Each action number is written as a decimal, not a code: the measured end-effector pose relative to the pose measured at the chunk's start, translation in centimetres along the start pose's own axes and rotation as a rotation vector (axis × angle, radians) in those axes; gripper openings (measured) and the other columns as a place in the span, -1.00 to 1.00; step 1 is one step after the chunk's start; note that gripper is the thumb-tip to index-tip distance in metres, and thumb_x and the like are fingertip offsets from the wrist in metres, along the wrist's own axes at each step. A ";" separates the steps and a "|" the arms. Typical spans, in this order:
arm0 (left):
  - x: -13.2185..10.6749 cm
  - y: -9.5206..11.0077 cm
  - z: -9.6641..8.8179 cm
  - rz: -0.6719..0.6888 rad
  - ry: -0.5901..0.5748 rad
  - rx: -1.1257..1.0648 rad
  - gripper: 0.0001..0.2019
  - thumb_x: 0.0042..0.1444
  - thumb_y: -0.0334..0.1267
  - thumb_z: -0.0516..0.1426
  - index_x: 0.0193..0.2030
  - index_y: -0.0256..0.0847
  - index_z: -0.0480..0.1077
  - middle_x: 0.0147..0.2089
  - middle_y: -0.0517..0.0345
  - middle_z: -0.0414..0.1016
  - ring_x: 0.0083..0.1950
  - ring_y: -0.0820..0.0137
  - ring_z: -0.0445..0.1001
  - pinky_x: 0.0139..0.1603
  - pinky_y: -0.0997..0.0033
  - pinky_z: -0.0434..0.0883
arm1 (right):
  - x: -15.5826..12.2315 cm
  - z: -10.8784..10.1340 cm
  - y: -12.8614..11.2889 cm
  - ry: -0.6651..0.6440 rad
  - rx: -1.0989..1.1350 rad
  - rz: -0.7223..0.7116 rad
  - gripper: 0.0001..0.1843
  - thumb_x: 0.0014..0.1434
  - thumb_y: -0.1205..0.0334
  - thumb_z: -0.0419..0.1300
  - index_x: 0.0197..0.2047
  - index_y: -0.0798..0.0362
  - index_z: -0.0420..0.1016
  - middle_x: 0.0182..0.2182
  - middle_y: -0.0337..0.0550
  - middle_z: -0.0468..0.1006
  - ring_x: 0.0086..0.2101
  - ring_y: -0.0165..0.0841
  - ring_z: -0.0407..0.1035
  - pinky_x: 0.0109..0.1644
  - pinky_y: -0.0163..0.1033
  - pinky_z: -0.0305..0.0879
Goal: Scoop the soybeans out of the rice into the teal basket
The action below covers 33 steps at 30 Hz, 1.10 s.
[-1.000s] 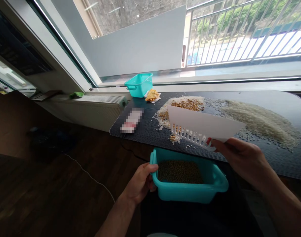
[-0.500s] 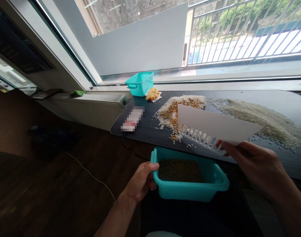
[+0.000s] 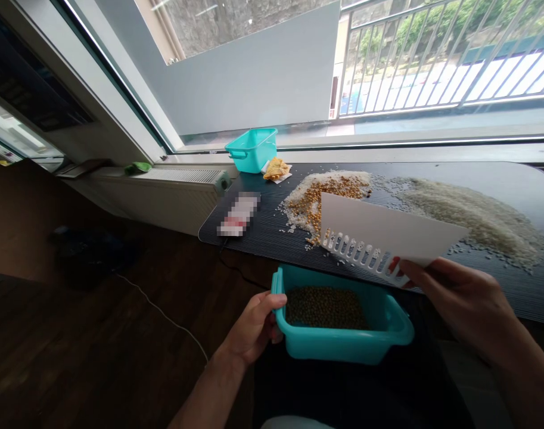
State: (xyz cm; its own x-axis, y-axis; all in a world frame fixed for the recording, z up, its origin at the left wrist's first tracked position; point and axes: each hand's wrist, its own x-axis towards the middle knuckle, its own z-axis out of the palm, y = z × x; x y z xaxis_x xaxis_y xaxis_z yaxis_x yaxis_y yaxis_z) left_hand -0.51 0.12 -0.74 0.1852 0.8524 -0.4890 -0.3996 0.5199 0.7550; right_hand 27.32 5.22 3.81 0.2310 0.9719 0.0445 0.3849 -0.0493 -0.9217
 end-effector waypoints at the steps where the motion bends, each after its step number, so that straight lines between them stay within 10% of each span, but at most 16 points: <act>1: 0.0 0.0 0.0 0.001 0.003 0.005 -0.69 -0.05 -0.15 0.20 -0.65 -0.23 0.22 -0.76 0.33 0.14 -0.72 0.58 0.11 -0.71 0.55 0.06 | 0.0 -0.2 0.0 0.020 -0.015 0.001 -0.70 -0.25 -0.05 0.28 -0.48 -0.02 0.60 -0.54 -0.21 0.60 -0.48 -0.25 0.46 -0.32 -0.16 0.41; 33: 0.0 0.1 0.0 -0.012 0.016 0.009 -0.67 -0.05 -0.15 0.19 -0.67 -0.24 0.21 -0.77 0.33 0.15 -0.73 0.58 0.12 -0.70 0.55 0.05 | 0.6 -0.1 -0.9 -0.041 -0.060 -0.142 -0.72 -0.11 -0.11 0.21 -0.51 -0.09 0.54 -0.56 -0.23 0.55 -0.52 -0.28 0.38 -0.40 -0.14 0.32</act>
State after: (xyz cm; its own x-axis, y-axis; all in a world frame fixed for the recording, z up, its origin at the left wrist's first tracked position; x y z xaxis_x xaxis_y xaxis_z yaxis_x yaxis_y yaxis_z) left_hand -0.55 0.14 -0.69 0.1752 0.8453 -0.5048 -0.3897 0.5304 0.7528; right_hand 27.23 5.86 4.77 0.1341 0.9787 0.1557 0.4636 0.0769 -0.8827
